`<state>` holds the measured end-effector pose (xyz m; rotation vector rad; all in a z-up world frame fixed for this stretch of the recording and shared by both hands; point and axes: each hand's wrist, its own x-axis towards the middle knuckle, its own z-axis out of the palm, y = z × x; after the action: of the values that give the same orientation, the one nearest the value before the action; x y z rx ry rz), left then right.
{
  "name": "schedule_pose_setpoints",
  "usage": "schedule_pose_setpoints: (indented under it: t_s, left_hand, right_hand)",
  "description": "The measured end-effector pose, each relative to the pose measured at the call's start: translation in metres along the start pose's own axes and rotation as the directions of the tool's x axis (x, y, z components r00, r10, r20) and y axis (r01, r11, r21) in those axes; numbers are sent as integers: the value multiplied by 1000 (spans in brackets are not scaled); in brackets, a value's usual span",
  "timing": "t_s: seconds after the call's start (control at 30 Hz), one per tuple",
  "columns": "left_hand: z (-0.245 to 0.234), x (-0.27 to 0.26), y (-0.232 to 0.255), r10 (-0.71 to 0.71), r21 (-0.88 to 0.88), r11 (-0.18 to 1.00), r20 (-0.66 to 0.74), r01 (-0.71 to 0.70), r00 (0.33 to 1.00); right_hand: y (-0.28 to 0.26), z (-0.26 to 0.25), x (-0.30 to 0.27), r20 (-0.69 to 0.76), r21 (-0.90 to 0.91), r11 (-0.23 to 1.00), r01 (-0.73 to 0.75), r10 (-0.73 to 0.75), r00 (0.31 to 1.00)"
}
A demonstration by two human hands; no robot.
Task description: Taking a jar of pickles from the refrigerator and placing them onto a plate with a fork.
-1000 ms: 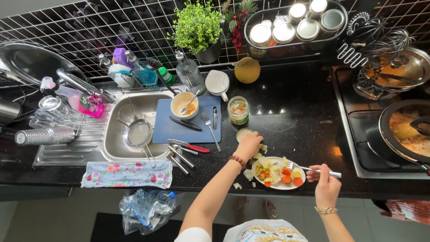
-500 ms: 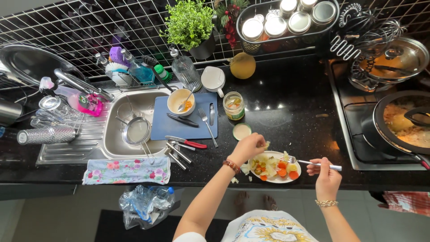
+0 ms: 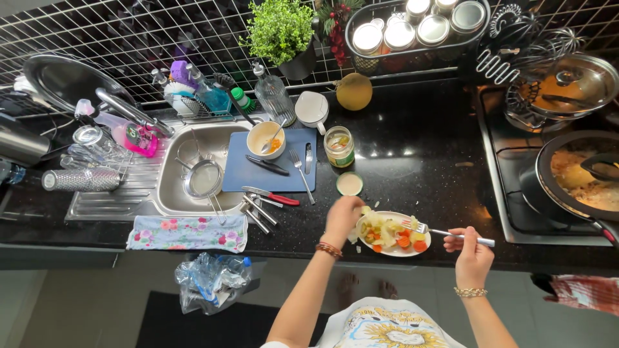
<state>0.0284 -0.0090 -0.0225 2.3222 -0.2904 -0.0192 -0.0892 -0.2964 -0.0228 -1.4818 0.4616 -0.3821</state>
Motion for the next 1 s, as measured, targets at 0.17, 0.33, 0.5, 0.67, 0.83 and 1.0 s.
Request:
schedule_pose_setpoints:
  t_s: [0.17, 0.33, 0.5, 0.67, 0.83, 1.0]
  left_hand:
    - [6, 3, -24, -56, 109, 992, -21, 58, 998]
    - [26, 9, -40, 92, 55, 994, 109, -99, 990]
    - [32, 22, -50, 172, 270, 942, 128, -201, 977]
    - [23, 17, -43, 202, 333, 916, 95, -223, 975]
    - [10, -5, -3, 167, 268, 949, 26, -168, 986]
    - [36, -30, 34, 161, 359, 916, 81, -179, 984]
  right_hand:
    - [5, -1, 1, 24, 3, 1000, -15, 15, 1000]
    - [3, 2, 2, 58, 12, 1000, -3, 3, 998]
    - [-2, 5, 3, 122, 22, 1000, 7, -10, 992]
    - [-4, 6, 8, 156, -14, 1000, 14, -11, 988]
    - [2, 2, 13, 174, 20, 999, 25, -28, 984]
    - [2, -1, 13, 180, -5, 998, 61, -59, 982]
